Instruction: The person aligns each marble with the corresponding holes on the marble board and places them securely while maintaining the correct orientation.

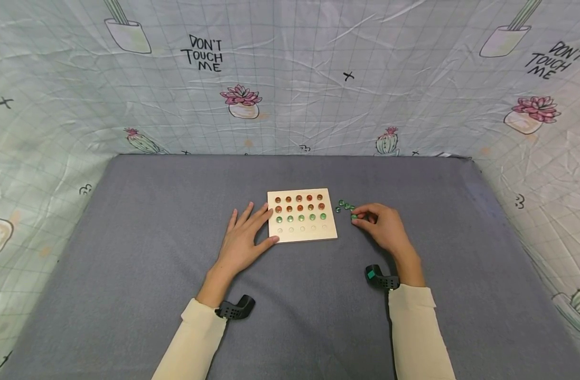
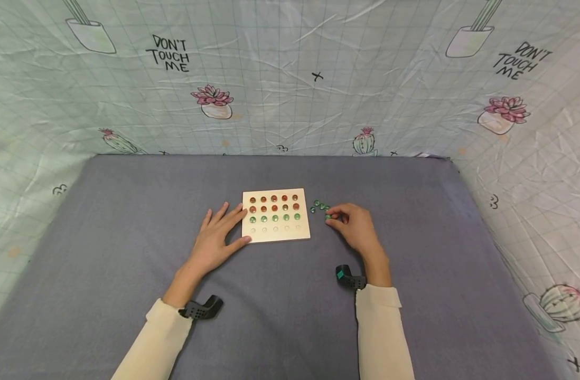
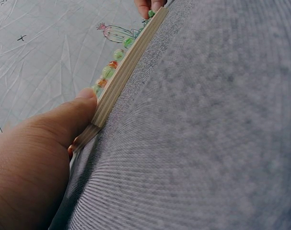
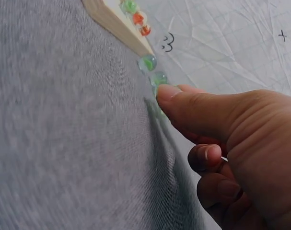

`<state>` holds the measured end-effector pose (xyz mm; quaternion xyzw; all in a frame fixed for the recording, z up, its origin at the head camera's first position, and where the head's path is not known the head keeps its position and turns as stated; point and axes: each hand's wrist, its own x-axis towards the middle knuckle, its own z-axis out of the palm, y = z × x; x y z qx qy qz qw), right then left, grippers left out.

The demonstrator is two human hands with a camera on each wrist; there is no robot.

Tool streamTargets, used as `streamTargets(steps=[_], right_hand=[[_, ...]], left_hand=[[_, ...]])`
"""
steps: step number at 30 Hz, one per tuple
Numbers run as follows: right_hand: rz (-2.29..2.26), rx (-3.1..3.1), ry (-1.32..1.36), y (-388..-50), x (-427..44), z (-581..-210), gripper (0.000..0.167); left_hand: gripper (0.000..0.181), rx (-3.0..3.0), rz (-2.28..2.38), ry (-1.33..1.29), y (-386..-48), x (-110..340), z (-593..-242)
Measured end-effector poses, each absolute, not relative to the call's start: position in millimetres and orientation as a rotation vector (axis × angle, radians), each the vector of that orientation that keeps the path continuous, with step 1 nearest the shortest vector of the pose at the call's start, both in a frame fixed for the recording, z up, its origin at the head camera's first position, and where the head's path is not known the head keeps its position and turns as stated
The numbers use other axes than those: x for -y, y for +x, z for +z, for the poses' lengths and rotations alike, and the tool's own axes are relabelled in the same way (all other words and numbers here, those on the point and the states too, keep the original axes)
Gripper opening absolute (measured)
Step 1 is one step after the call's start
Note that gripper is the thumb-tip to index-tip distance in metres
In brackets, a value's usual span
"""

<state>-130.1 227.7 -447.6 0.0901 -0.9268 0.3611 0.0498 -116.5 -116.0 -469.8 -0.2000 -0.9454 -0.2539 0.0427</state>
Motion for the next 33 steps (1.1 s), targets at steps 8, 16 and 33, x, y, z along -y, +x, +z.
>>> streamTargets(steps=[8, 16, 33], right_hand=[[1.143, 2.779, 0.293, -129.7, -210.6, -442.1, 0.017], [1.207, 2.735, 0.37, -127.8, -190.6, -438.9, 0.017], [1.287, 2.669, 0.556, -129.4, -151.4, -435.5, 0.016]], left_hand=[[0.069, 2.887, -0.772, -0.608, -115.8, 117.2, -470.9], [0.07, 2.888, -0.773, -0.607, -114.5, 117.4, -470.5], [0.069, 2.869, -0.769, -0.61, -116.4, 116.0, -473.4]])
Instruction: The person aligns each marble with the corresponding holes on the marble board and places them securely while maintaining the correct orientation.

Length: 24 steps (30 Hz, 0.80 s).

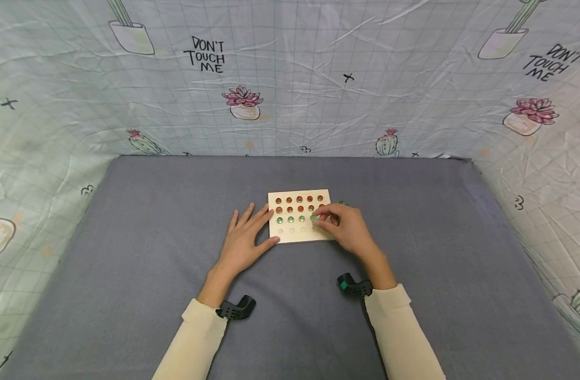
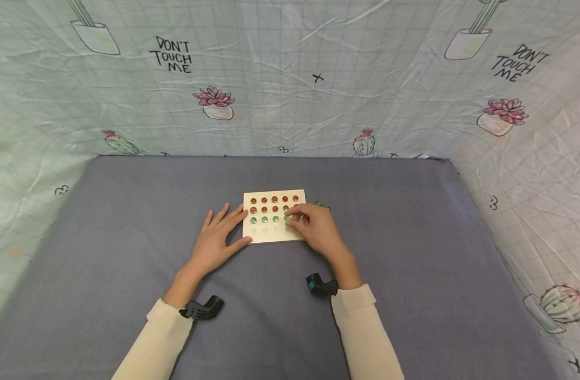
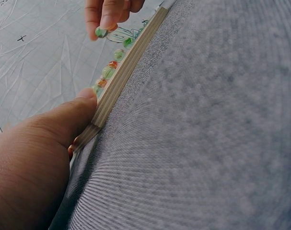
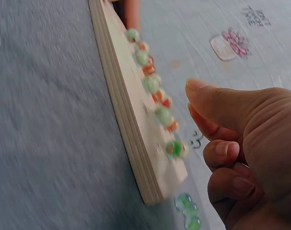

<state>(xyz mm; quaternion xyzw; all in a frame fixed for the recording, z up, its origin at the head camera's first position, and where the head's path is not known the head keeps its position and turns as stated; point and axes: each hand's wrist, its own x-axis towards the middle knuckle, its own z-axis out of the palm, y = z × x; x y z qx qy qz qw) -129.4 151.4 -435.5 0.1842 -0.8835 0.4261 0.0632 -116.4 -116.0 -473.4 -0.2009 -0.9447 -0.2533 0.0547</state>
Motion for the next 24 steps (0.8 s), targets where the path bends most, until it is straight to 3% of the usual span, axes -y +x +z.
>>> streamTargets(steps=[24], right_hand=[[1.273, 2.692, 0.626, -124.9, -99.6, -441.9, 0.016]], left_hand=[[0.07, 2.894, -0.769, -0.608, -117.4, 116.9, -471.6]])
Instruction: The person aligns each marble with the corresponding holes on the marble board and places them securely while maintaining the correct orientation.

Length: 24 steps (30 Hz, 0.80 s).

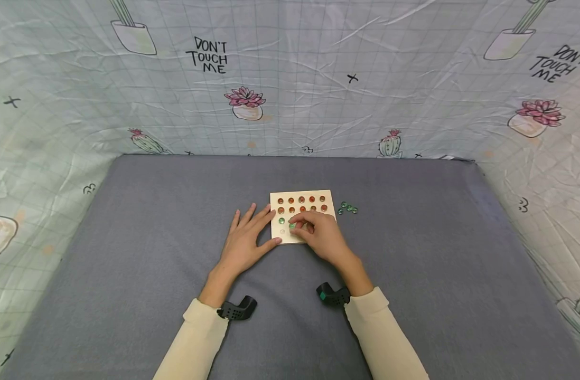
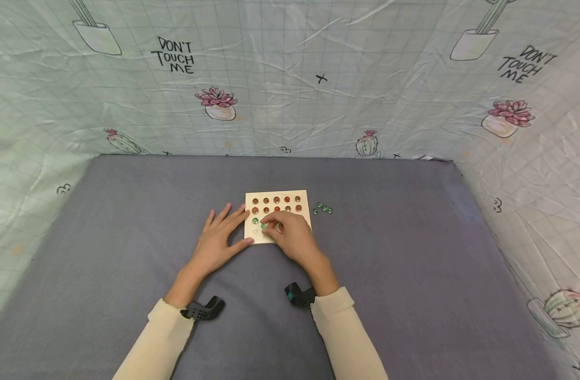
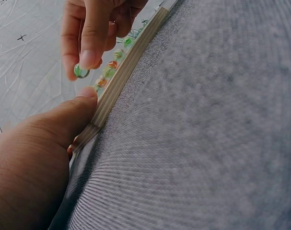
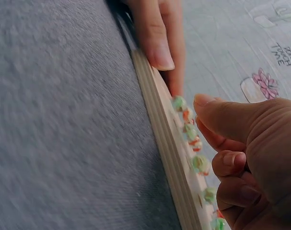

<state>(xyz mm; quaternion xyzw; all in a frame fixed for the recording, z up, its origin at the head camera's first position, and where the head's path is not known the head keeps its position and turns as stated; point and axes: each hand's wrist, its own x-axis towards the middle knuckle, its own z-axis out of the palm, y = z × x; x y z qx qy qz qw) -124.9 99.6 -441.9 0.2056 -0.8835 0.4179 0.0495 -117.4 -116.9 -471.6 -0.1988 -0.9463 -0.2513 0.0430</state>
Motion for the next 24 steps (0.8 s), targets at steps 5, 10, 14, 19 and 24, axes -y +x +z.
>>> streamTargets(steps=[5, 10, 14, 19, 24], right_hand=[[1.251, 2.716, 0.609, -122.9, -92.0, -444.0, 0.016], [1.197, 2.729, 0.61, -120.8, -86.9, -446.9, 0.018], [1.16, 2.722, 0.626, -118.8, -84.2, -448.9, 0.019], [1.135, 2.713, 0.622, -116.9, -80.8, -450.2, 0.019], [1.1, 2.712, 0.614, -116.2, -78.0, -452.0, 0.019]], left_hand=[[0.069, 2.891, -0.776, -0.615, -117.3, 117.4, -470.2], [0.069, 2.882, -0.788, -0.625, -117.6, 118.1, -469.3], [0.069, 2.875, -0.797, -0.631, -117.6, 118.4, -469.2], [0.069, 2.863, -0.809, -0.639, -117.3, 118.6, -468.9], [0.068, 2.857, -0.802, -0.644, -117.6, 118.5, -469.0]])
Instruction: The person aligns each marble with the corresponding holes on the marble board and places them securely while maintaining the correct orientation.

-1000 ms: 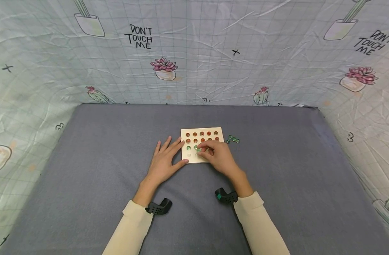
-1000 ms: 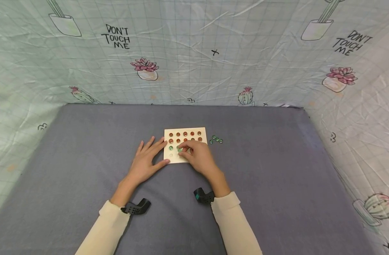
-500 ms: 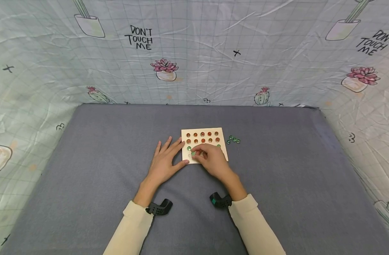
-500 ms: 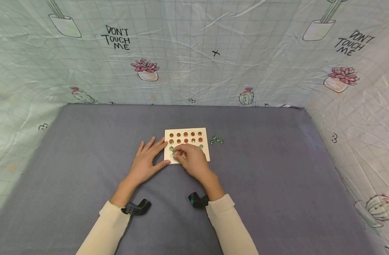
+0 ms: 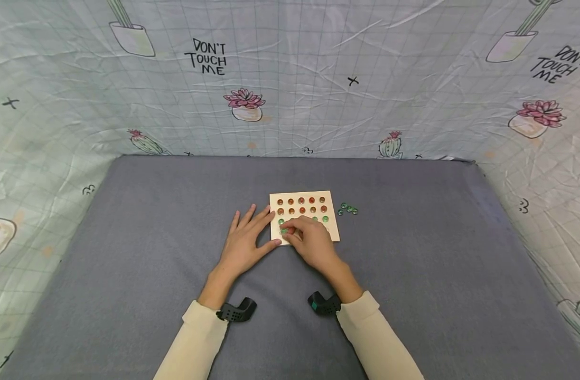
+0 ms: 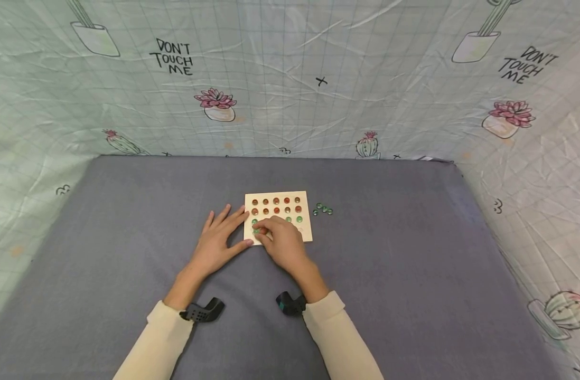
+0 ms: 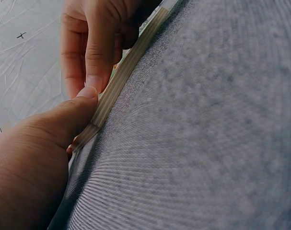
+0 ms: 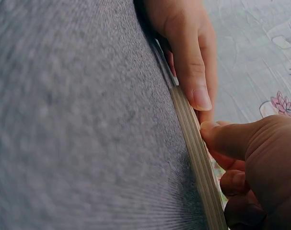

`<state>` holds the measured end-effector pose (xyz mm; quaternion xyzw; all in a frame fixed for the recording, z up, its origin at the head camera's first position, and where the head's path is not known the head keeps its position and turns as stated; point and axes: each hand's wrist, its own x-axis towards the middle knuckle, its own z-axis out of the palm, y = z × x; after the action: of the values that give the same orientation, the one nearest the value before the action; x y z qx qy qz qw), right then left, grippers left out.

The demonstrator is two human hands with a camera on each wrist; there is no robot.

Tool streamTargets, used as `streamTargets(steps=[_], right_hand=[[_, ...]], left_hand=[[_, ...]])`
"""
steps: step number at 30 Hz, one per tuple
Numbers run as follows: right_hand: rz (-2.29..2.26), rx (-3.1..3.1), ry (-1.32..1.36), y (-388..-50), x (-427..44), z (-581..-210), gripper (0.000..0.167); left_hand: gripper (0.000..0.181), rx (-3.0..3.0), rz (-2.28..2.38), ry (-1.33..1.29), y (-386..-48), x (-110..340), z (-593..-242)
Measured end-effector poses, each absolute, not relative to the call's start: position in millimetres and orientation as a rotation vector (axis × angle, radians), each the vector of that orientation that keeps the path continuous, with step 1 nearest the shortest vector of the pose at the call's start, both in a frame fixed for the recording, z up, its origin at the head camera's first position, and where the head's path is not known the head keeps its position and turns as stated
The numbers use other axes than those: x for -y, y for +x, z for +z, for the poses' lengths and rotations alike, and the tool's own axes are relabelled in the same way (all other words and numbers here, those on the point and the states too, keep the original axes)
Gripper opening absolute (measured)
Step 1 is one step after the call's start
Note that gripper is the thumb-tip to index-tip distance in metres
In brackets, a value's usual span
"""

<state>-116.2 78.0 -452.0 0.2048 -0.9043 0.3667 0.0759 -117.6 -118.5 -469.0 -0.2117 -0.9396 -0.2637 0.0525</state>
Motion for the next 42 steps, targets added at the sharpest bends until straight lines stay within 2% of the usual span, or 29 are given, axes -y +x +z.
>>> streamTargets(steps=[42], right_hand=[[1.075, 2.732, 0.527, -113.0, -72.4, -451.8, 0.015]], left_hand=[[0.068, 2.881, -0.815, -0.631, -118.0, 118.5, -466.7]])
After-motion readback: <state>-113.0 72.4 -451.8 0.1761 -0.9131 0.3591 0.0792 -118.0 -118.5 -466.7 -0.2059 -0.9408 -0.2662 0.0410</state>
